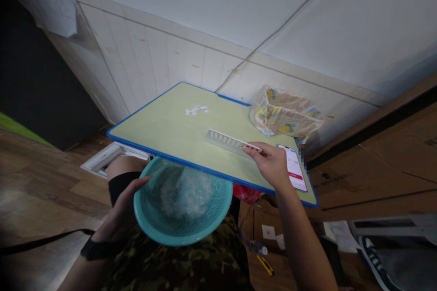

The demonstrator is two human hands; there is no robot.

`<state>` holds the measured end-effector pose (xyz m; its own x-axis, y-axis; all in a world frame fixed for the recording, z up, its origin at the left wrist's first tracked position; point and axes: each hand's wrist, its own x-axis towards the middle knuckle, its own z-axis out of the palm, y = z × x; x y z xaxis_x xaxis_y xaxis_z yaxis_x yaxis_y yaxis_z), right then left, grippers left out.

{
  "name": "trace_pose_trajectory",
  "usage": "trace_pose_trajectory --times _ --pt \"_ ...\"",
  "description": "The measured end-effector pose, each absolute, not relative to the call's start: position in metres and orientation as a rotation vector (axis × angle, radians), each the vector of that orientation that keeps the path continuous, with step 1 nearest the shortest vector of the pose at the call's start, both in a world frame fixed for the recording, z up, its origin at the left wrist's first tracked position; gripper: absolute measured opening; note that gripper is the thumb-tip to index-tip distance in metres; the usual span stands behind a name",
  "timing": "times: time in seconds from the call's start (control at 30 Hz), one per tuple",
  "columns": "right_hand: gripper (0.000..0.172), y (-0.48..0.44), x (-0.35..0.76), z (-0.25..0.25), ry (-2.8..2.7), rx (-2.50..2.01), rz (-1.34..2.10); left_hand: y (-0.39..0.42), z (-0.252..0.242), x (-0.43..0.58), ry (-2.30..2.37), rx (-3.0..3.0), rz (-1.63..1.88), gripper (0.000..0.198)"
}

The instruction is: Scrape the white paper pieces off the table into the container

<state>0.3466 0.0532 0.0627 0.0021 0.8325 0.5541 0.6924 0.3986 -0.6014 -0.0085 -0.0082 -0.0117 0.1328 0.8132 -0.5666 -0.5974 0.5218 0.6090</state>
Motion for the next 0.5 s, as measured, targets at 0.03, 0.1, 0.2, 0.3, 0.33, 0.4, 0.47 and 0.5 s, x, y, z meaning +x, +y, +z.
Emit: trace_pose_trajectory --times 0.03,0.1,0.2,0.3,0.33,0.4,0.47,0.5 --pt "0.018 0.0528 0.3459 0.0626 -1.743 -1.338 0.198 -0.0083 -0.0117 -0.0086 1.004 0.257 1.042 0.025" --pt "0.017 0.0512 0.3448 0.0633 -1.775 -1.333 0.209 -0.0083 -0.0123 -0.009 1.011 0.248 1.049 0.024" --pt "0.017 0.0479 0.3445 0.0657 -1.805 -1.336 0.221 -0.0079 -0.015 -0.0101 1.001 0.259 1.06 0.024" --pt "0.016 0.0466 0.344 0.0679 -1.783 -1.329 0.239 -0.0071 -0.0188 -0.0109 0.988 0.279 1.057 0.023" --pt "0.016 0.0469 0.3432 0.0683 -1.776 -1.322 0.24 -0.0069 -0.0199 -0.0111 0.987 0.28 1.061 0.022" --pt "0.016 0.0482 0.3409 0.0687 -1.771 -1.31 0.237 -0.0065 -0.0212 -0.0111 0.97 0.271 1.057 0.021" --pt "0.016 0.0493 0.3384 0.0689 -1.788 -1.309 0.231 -0.0065 -0.0213 -0.011 0.953 0.254 1.05 0.02" --pt "0.016 0.0495 0.3376 0.0691 -1.802 -1.311 0.23 -0.0067 -0.0207 -0.0109 0.95 0.247 1.046 0.02"
